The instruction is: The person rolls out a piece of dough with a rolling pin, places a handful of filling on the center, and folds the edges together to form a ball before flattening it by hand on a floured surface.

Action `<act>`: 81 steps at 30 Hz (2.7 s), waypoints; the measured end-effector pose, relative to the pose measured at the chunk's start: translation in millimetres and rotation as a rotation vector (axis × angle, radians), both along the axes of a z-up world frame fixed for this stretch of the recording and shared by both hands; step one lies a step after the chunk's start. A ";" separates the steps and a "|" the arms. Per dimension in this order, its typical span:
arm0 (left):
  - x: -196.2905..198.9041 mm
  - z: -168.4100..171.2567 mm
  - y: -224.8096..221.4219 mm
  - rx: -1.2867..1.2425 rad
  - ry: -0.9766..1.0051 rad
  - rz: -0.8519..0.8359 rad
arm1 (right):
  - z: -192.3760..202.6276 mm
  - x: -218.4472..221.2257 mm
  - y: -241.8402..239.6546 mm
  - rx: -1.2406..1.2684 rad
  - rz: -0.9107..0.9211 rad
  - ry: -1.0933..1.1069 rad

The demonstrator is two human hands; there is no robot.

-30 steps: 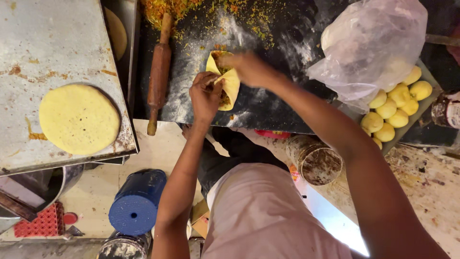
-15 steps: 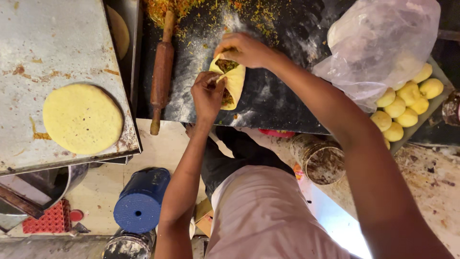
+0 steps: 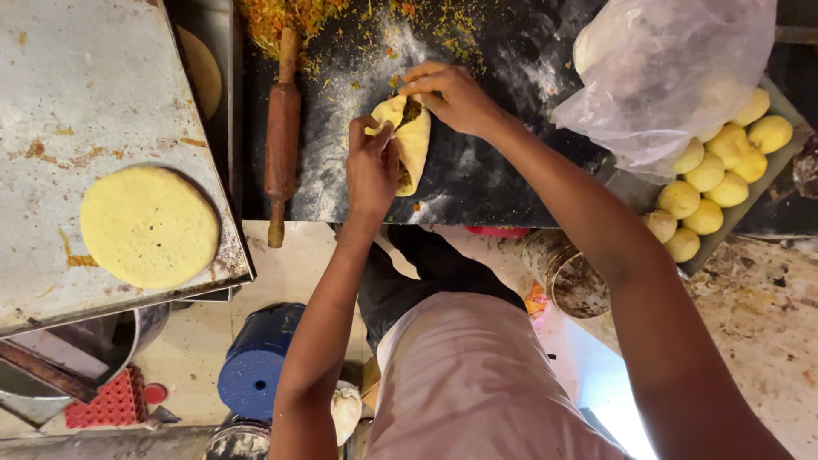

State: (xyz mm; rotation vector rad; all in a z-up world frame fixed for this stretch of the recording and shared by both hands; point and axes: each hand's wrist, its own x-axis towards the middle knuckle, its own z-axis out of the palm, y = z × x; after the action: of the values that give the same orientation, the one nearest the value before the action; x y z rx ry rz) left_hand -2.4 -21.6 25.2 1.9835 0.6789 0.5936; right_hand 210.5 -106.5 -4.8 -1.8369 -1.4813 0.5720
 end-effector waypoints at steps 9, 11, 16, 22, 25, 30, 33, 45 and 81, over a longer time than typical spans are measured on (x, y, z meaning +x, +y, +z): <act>2.1 -11.0 9.2 0.001 0.008 -0.017 | 12.3 -18.4 -0.3 -0.161 -0.057 0.032; 5.0 -12.0 15.0 0.013 0.012 -0.016 | 18.7 -41.4 -13.6 -0.176 -0.053 -0.109; 12.0 -9.9 31.3 0.059 0.039 -0.209 | 15.5 -64.3 -30.7 -0.004 -0.079 -0.329; 11.3 -5.5 31.2 0.085 0.058 -0.258 | 3.6 -11.3 -23.8 -0.228 -0.339 0.414; 10.0 -6.7 31.9 0.090 0.014 -0.253 | 6.5 -2.4 -19.1 -0.327 -0.336 0.630; 8.8 -13.2 37.9 0.064 0.052 -0.239 | 24.6 -12.9 -10.5 -0.310 -0.212 0.509; 14.3 -16.0 42.3 0.028 0.054 -0.255 | 34.5 -12.7 -7.7 -0.340 -0.158 0.439; 24.8 -39.6 53.9 -0.063 0.063 -0.259 | 7.5 -37.1 -4.4 -0.069 -0.044 -0.134; -3.0 -55.1 114.6 0.115 0.102 -0.730 | 24.9 -91.1 4.5 0.025 -0.177 0.003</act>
State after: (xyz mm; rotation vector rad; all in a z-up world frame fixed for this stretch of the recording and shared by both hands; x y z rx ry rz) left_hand -5.5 93.1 -29.9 2.1879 -0.0512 0.0865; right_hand 119.4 -102.0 20.1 -1.9227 -1.3016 0.4672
